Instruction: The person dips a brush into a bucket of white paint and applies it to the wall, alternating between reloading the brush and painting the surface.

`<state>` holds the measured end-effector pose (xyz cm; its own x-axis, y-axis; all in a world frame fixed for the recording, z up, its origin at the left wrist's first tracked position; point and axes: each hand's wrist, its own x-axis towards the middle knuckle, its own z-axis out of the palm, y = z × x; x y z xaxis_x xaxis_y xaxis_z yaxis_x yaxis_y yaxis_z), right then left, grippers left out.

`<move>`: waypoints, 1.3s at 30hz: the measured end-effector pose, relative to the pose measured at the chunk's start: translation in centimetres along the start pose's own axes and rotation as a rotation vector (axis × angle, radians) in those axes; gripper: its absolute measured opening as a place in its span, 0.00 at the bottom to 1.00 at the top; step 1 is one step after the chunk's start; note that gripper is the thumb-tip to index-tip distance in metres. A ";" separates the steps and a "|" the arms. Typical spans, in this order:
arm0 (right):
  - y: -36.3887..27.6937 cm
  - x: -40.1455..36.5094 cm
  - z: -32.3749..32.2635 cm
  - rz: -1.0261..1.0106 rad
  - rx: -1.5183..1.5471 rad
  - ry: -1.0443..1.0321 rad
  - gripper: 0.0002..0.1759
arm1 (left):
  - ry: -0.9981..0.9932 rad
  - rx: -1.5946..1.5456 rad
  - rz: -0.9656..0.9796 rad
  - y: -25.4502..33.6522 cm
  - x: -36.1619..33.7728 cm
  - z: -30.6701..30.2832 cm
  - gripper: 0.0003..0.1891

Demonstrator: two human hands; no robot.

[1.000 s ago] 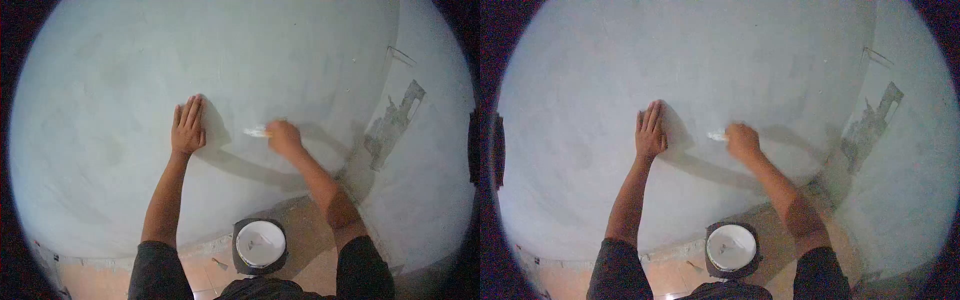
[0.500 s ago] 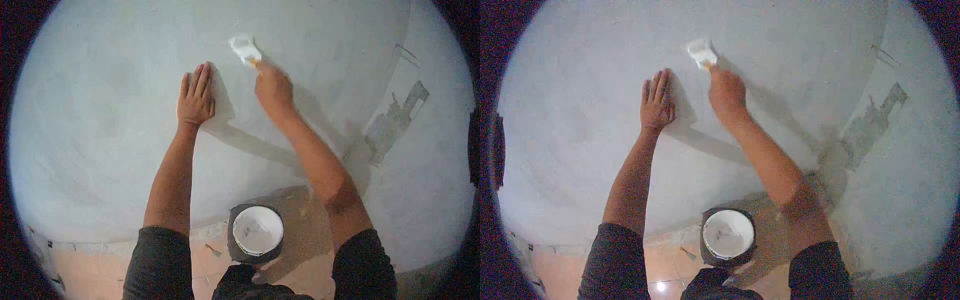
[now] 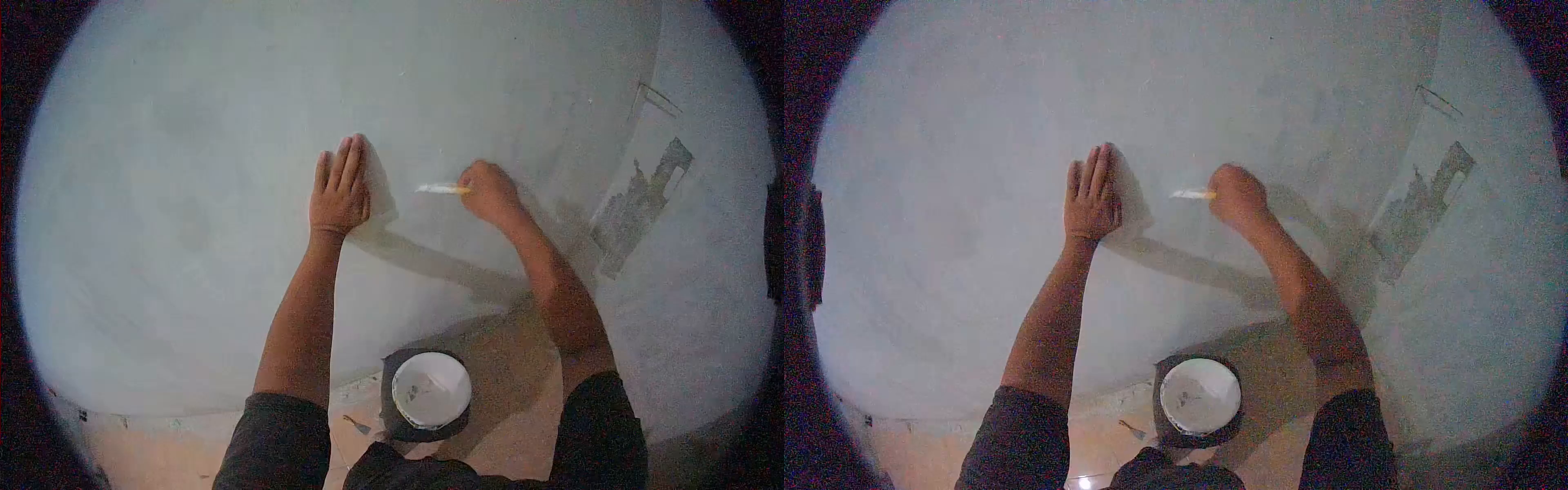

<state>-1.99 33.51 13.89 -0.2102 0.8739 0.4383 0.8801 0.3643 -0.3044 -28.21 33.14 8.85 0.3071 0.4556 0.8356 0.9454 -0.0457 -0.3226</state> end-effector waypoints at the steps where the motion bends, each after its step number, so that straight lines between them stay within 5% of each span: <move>1: 0.5 2.1 -1.3 -0.059 -0.017 0.078 0.10 | 0.003 -0.006 0.005 -0.1 0.1 -0.2 0.33; 7: -4.0 5.7 -12.1 -0.152 -0.057 0.428 0.08 | 0.057 -0.002 0.044 -0.1 0.3 -0.2 0.32; 9: -5.3 4.9 -13.6 -0.036 0.124 0.468 0.11 | 0.031 -0.028 0.027 -0.4 0.2 -0.2 0.32; 10: -4.4 5.3 -12.6 -0.192 0.168 0.605 0.10 | 0.031 -0.030 0.032 -0.5 0.2 -0.2 0.33; 14: -5.5 1.8 -3.5 -0.043 0.244 0.432 0.13 | -0.017 -0.007 0.010 -0.3 0.2 -0.9 0.30; 16: -4.4 0.0 3.1 -0.074 -0.051 0.352 0.21 | -0.009 -0.018 0.007 -0.3 0.0 -0.7 0.30; 18: -3.2 -2.4 7.1 -0.039 -0.050 0.238 0.23 | 0.032 -0.045 0.010 -0.4 0.1 -0.3 0.37; 23: -0.7 -5.6 9.3 -0.066 0.077 0.045 0.16 | -0.008 -0.052 0.012 -0.9 0.7 -0.7 0.33; 27: -0.8 -3.4 3.9 0.042 0.032 -0.208 0.10 | -0.023 0.014 0.008 -0.5 -0.7 -0.1 0.30; 33: -5.5 5.7 -7.6 -0.163 -0.128 0.176 0.07 | -0.009 -0.025 0.013 -0.5 -0.2 -1.0 0.33; 35: -7.8 7.7 -12.3 -0.135 0.033 0.109 0.09 | 0.004 -0.041 0.011 -0.3 -0.3 -1.0 0.33; 39: -9.7 8.3 -15.0 -0.272 0.066 0.491 0.10 | -0.031 -0.177 0.009 -0.5 -0.1 -2.4 0.34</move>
<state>-5.85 32.37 33.16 -0.1891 0.4990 0.8457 0.7902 0.5886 -0.1706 -28.48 30.99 9.96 0.3146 0.4814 0.8181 0.9479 -0.2040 -0.2445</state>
